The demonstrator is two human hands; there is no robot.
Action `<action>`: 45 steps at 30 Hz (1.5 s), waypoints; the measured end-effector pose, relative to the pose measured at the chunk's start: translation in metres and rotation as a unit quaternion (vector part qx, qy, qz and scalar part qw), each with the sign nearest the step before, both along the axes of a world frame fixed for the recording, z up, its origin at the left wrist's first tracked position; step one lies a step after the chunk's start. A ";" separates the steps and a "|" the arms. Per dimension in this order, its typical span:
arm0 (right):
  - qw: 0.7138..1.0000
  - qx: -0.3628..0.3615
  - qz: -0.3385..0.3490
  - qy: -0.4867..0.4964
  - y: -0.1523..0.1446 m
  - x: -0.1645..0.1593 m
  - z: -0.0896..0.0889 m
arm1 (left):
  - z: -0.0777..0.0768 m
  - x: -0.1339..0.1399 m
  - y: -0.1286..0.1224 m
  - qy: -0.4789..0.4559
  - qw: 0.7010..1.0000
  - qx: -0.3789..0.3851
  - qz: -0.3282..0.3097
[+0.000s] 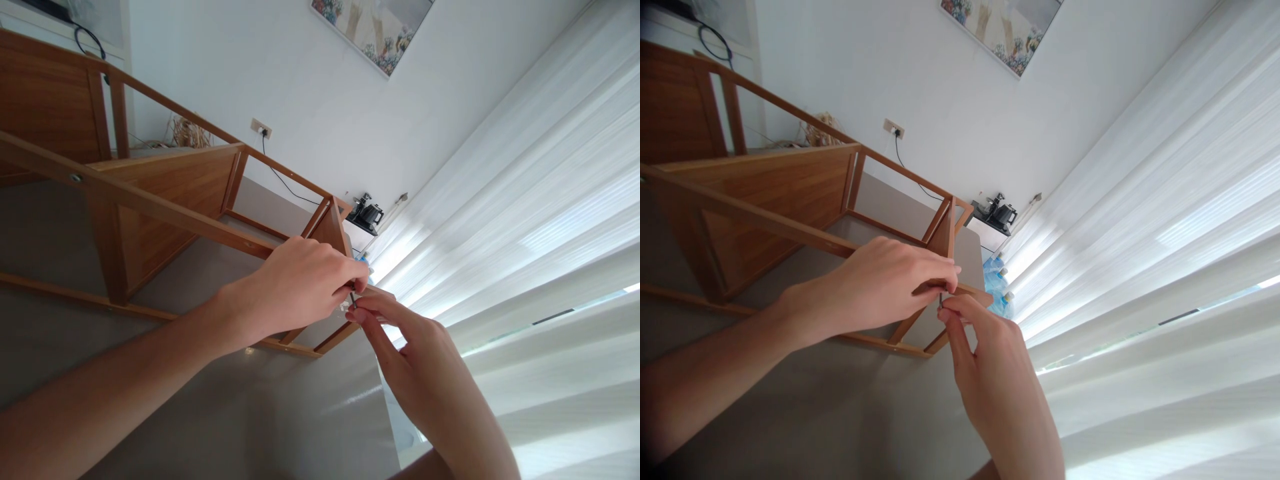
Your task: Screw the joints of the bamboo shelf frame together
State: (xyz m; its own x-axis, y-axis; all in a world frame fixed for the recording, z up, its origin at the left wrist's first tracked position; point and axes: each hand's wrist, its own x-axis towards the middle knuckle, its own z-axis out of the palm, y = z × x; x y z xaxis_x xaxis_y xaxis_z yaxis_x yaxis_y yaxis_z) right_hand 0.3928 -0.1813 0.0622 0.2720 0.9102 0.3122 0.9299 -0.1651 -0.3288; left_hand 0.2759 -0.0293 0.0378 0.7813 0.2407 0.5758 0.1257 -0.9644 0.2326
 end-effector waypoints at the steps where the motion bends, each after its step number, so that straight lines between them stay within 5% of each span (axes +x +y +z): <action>1: 1.000 0.007 -0.002 -0.004 0.000 0.000 0.000 | 0.000 0.000 0.000 0.003 1.000 0.000 0.000; 45: 0.999 0.018 -0.049 0.007 0.002 0.003 -0.003 | -0.003 -0.001 0.001 -0.005 1.000 0.009 0.005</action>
